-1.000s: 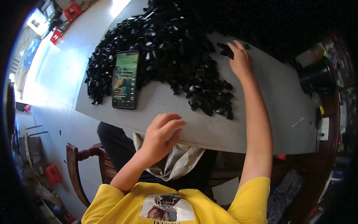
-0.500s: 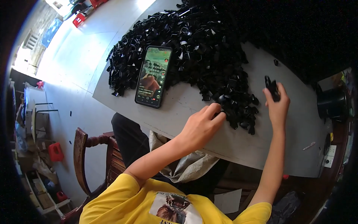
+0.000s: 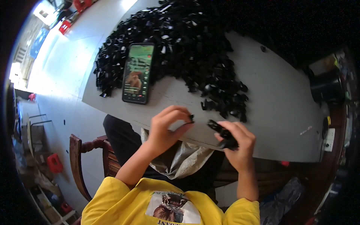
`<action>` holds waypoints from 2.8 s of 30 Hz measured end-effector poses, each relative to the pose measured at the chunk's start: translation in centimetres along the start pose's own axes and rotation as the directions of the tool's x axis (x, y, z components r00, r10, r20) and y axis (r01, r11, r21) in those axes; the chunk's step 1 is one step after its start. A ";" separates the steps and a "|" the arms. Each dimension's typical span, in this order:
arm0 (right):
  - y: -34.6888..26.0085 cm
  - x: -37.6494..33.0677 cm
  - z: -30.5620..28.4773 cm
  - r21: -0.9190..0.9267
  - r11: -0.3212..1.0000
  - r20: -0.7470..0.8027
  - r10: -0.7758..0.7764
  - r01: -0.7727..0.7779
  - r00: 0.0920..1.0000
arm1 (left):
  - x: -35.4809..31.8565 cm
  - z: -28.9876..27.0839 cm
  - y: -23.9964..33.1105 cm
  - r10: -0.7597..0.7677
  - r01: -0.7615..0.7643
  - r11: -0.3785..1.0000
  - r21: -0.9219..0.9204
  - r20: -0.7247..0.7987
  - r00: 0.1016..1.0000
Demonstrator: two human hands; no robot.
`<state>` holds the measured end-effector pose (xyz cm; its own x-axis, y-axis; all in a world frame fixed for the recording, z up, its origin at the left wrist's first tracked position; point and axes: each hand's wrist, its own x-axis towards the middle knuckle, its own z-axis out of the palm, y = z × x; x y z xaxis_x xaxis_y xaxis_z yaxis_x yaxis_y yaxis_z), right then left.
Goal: Packaging black plastic parts into a small bag at a workstation.
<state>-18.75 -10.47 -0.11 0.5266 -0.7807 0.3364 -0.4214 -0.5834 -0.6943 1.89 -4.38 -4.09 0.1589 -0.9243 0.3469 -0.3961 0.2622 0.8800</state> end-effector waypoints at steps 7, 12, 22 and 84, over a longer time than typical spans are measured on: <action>-2.4 0.6 -0.3 -0.053 0.994 0.140 -0.088 0.096 0.986 | -1.3 -2.4 2.0 0.033 -0.026 0.991 -0.132 0.050 0.998; -2.9 0.4 -0.6 -0.064 0.984 0.230 -0.149 0.167 0.962 | -1.5 -2.3 2.8 0.046 -0.037 0.991 -0.128 0.072 0.996; -3.5 -0.3 -0.2 -0.124 0.969 0.280 -0.173 0.214 0.944 | -2.0 -2.2 3.1 0.060 -0.032 0.985 -0.170 0.161 0.985; 19.7 9.2 -4.5 -0.468 0.883 -0.025 -0.056 0.037 0.998 | 3.1 1.1 -2.3 -0.053 0.052 0.998 0.045 0.013 0.999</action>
<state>-25.51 -30.13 -7.81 0.5305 -0.7523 0.3905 -0.6979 -0.6492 -0.3026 2.33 -8.17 -5.38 0.1674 -0.9405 0.2958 -0.4272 0.2012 0.8815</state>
